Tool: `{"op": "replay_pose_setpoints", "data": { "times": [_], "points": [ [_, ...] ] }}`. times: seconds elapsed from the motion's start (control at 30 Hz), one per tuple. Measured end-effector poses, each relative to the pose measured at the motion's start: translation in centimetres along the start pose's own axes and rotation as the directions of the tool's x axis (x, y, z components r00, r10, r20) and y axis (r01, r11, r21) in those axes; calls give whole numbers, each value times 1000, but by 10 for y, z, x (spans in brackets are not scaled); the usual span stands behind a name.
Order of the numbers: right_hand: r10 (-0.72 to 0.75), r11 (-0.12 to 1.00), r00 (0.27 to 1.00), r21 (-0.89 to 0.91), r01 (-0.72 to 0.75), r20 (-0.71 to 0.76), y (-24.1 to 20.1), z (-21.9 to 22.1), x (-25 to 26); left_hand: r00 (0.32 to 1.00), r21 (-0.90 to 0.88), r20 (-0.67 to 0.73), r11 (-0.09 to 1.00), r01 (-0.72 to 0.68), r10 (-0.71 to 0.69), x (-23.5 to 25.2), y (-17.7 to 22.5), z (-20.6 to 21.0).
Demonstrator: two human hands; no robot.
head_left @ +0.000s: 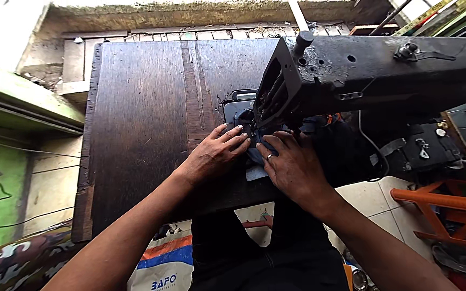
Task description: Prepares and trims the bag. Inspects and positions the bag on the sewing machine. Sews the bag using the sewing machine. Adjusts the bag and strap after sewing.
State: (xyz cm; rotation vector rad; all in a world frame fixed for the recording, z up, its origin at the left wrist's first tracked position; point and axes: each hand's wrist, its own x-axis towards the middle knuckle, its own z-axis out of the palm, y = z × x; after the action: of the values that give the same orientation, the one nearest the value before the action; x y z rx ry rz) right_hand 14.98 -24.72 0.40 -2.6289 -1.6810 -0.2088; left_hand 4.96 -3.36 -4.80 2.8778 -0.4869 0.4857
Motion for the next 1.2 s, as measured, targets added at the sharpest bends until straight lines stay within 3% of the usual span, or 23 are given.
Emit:
{"op": "replay_pose_setpoints", "data": {
  "times": [0.6, 0.83, 1.2],
  "points": [
    [9, 1000, 1000, 12, -9, 29, 7, 6, 15, 995, 48, 67, 996, 75, -78, 11, -3, -4],
    [-24, 998, 993, 61, 32, -120, 13, 13, 3, 997, 38, 32, 997, 64, -66, 9, -8, -3],
    [-10, 999, 996, 36, 13, -92, 12, 13, 5, 992, 48, 66, 993, 104, -107, 11, -9, -1]
  ]
}}
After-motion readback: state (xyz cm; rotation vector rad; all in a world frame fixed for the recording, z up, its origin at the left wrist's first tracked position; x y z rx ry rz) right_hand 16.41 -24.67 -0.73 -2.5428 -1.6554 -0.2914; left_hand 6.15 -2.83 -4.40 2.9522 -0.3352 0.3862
